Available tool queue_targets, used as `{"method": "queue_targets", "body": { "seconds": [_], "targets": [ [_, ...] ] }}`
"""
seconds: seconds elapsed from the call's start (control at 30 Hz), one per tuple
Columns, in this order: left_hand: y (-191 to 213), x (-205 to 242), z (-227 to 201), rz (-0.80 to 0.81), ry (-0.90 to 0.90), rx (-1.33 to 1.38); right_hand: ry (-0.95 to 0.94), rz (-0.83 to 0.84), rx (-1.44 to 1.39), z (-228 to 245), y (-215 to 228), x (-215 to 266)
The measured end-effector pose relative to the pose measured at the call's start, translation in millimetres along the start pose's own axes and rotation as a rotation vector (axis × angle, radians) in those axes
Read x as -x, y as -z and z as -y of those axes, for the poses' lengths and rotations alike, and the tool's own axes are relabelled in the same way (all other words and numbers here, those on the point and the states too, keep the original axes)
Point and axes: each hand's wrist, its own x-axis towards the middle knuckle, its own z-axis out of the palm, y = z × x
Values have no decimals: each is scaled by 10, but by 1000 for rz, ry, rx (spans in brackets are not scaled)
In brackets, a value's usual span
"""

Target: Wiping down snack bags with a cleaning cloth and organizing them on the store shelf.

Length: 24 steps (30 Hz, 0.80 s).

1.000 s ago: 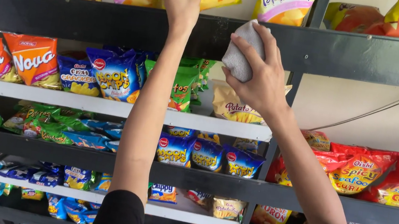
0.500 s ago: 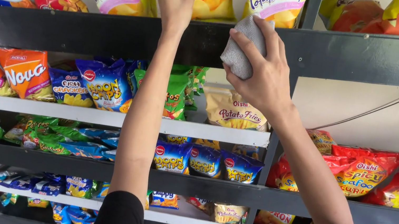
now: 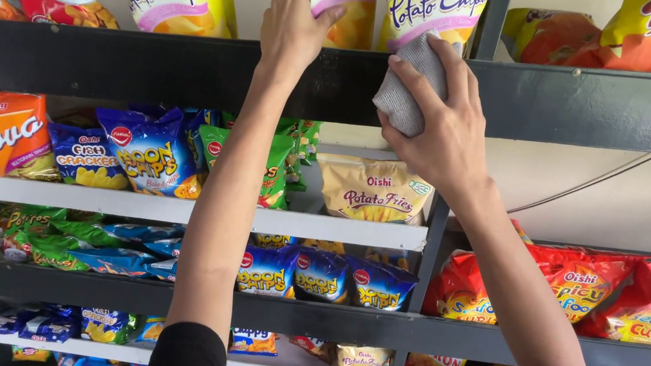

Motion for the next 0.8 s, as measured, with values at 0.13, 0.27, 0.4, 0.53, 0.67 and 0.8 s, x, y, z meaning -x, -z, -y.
{"method": "queue_targets", "body": {
  "seconds": [0.13, 0.27, 0.4, 0.53, 0.67, 0.8],
  "targets": [
    [97, 15, -149, 26, 5, 64, 4, 13, 16, -76, -47, 3],
    [30, 20, -232, 52, -30, 28, -3, 9, 3, -63, -63, 4],
    [-136, -4, -208, 84, -38, 28, -9, 18, -16, -58, -87, 8],
    [-244, -65, -148, 150, -60, 23, -30, 25, -25, -56, -76, 27],
    [-315, -97, -182, 135, 8, 32, -39, 27, -35, -43, -40, 48],
    [-421, -157, -210, 182, 27, 51, -41, 34, -55, -62, 16, 62]
  ]
}}
